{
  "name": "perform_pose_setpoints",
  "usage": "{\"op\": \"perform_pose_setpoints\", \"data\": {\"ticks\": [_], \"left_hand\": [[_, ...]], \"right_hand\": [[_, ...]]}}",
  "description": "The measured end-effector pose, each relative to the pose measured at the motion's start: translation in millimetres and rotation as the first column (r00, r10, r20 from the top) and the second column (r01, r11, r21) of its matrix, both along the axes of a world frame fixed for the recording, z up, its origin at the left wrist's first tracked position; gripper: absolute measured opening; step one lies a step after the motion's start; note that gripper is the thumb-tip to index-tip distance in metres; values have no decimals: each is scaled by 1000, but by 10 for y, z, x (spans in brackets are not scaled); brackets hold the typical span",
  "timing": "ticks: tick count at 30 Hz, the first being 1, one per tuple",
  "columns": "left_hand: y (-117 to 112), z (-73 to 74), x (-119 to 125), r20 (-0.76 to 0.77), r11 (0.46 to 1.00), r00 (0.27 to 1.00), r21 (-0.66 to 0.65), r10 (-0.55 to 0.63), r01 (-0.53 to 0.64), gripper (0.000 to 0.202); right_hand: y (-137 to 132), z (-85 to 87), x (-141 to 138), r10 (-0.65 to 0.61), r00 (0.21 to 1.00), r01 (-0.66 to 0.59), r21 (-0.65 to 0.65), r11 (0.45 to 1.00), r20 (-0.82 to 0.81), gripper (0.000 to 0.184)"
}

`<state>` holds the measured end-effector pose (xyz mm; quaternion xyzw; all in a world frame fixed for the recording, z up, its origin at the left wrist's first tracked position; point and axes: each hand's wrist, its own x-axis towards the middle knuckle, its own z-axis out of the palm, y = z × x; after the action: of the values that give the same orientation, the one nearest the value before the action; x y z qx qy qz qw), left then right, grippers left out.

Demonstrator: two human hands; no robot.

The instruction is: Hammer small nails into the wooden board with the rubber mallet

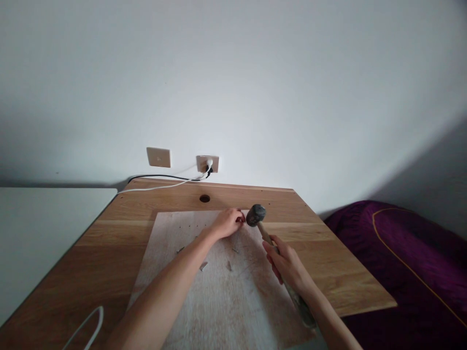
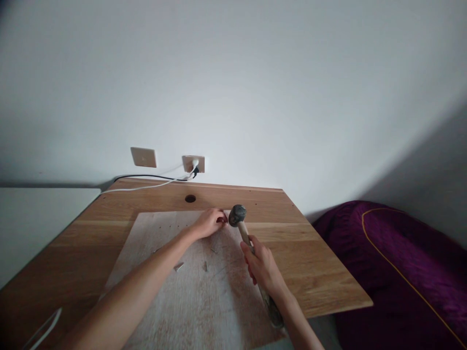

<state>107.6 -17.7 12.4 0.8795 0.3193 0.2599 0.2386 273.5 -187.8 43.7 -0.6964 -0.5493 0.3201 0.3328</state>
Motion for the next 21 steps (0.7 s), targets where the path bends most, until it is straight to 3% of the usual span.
{"op": "perform_pose_setpoints", "data": {"ticks": [5, 14, 21], "left_hand": [[-10, 7, 4, -23, 1000, 1000, 0, 18, -18, 10], [-13, -33, 5, 53, 999, 998, -13, 41, -40, 7], [-3, -58, 1, 102, 998, 993, -16, 63, -62, 9]], "right_hand": [[3, -28, 14, 8, 1000, -8, -15, 1000, 28, 43], [-35, 12, 11, 5, 998, -4, -9, 1000, 56, 44], [-34, -55, 40, 7, 999, -6, -5, 1000, 42, 44]]}}
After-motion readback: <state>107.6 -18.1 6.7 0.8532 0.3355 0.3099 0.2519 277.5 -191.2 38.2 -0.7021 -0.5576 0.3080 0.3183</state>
